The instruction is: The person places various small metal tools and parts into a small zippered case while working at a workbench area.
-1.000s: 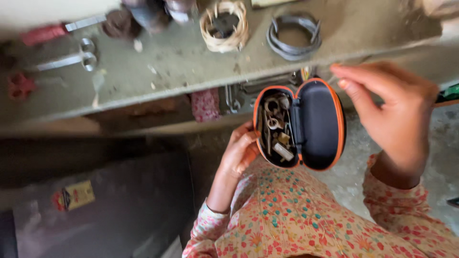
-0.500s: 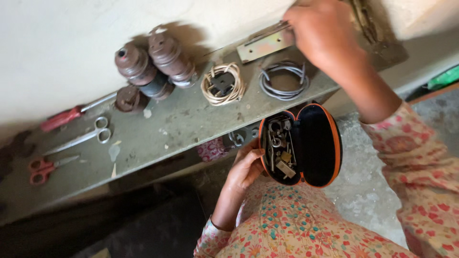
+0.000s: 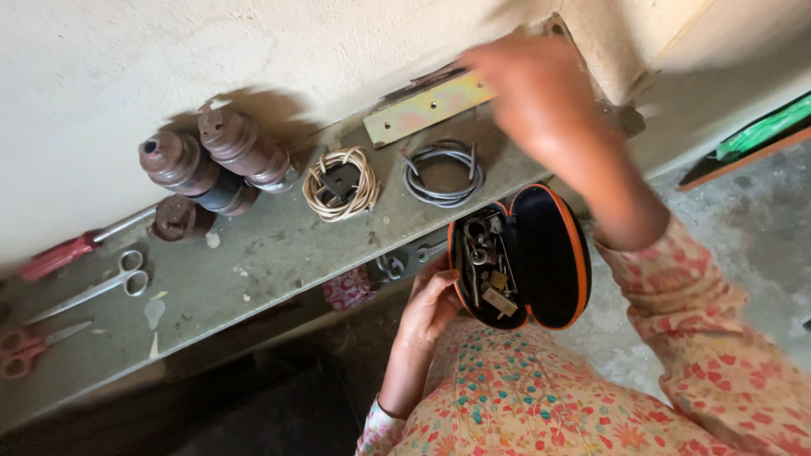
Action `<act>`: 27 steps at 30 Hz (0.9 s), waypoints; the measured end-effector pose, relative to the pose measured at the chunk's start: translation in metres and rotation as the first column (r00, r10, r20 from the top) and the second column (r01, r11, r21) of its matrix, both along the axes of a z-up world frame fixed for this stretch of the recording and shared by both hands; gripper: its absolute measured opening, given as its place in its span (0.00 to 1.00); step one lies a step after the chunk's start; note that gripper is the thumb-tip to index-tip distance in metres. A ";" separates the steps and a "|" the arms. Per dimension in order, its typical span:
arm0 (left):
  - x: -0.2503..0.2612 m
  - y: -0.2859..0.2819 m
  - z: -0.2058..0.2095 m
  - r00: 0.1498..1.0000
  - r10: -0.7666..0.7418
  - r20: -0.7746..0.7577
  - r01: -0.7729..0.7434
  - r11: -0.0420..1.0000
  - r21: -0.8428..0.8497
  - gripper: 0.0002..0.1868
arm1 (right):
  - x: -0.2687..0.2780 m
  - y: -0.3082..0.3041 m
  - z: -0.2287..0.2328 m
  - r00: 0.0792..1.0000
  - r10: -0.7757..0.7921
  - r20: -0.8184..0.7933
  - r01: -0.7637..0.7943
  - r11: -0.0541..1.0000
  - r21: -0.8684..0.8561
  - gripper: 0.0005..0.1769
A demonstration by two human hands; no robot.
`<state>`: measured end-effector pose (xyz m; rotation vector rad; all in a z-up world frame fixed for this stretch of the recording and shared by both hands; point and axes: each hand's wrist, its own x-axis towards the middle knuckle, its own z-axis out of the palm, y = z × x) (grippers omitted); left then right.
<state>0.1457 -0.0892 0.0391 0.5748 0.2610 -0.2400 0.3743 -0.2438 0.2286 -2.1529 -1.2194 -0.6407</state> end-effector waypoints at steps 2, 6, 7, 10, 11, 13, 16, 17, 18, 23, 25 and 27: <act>0.002 -0.003 -0.002 0.999 0.020 -0.026 -0.020 1.000 -0.015 0.31 | -0.010 -0.033 0.014 0.990 -0.138 0.017 0.138 0.990 0.020 0.17; 0.007 -0.008 -0.003 0.997 0.054 -0.057 -0.055 0.998 -0.016 0.32 | -0.026 -0.058 0.022 0.895 -0.432 0.114 0.444 0.887 -0.127 0.07; 0.009 -0.008 -0.003 0.998 0.047 -0.030 -0.047 0.999 -0.009 0.32 | -0.027 -0.059 0.020 0.892 -0.444 0.088 0.453 0.874 -0.176 0.06; 0.012 -0.008 -0.001 0.999 0.029 0.017 -0.029 1.000 -0.003 0.32 | -0.027 -0.057 0.008 0.882 -0.464 0.085 0.469 0.840 -0.272 0.07; 0.013 -0.009 0.001 0.999 0.029 0.015 -0.028 1.000 -0.012 0.33 | -0.028 -0.057 0.007 0.880 -0.455 0.137 0.475 0.837 -0.271 0.08; 0.015 -0.010 0.004 0.999 0.031 0.017 -0.031 0.999 -0.013 0.33 | -0.029 -0.059 0.002 0.872 -0.449 0.193 0.487 0.832 -0.267 0.08; 0.015 -0.010 0.002 0.999 0.035 0.021 -0.035 0.999 0.006 0.32 | -0.039 -0.064 -0.007 0.868 -0.454 0.199 0.493 0.832 -0.253 0.07; 0.016 -0.010 0.000 0.999 0.039 0.031 -0.039 0.999 0.013 0.31 | -0.040 -0.066 -0.007 0.870 -0.449 0.206 0.489 0.840 -0.235 0.07; 0.016 -0.010 -0.001 0.998 0.042 0.041 -0.043 0.999 0.020 0.31 | -0.042 -0.067 -0.008 0.871 -0.443 0.213 0.484 0.848 -0.217 0.08; 0.015 -0.005 0.000 0.997 0.023 0.076 -0.026 0.999 0.041 0.31 | -0.042 -0.061 -0.011 0.866 -0.445 0.228 0.484 0.860 -0.162 0.08; 0.014 -0.004 0.000 0.998 0.019 0.067 -0.022 0.999 0.046 0.31 | -0.042 -0.060 -0.015 0.851 -0.454 0.264 0.504 0.848 -0.165 0.07; 0.014 -0.003 0.002 0.999 0.018 0.031 -0.019 0.999 0.037 0.32 | -0.037 -0.060 -0.021 0.810 -0.478 0.340 0.555 0.813 -0.176 0.06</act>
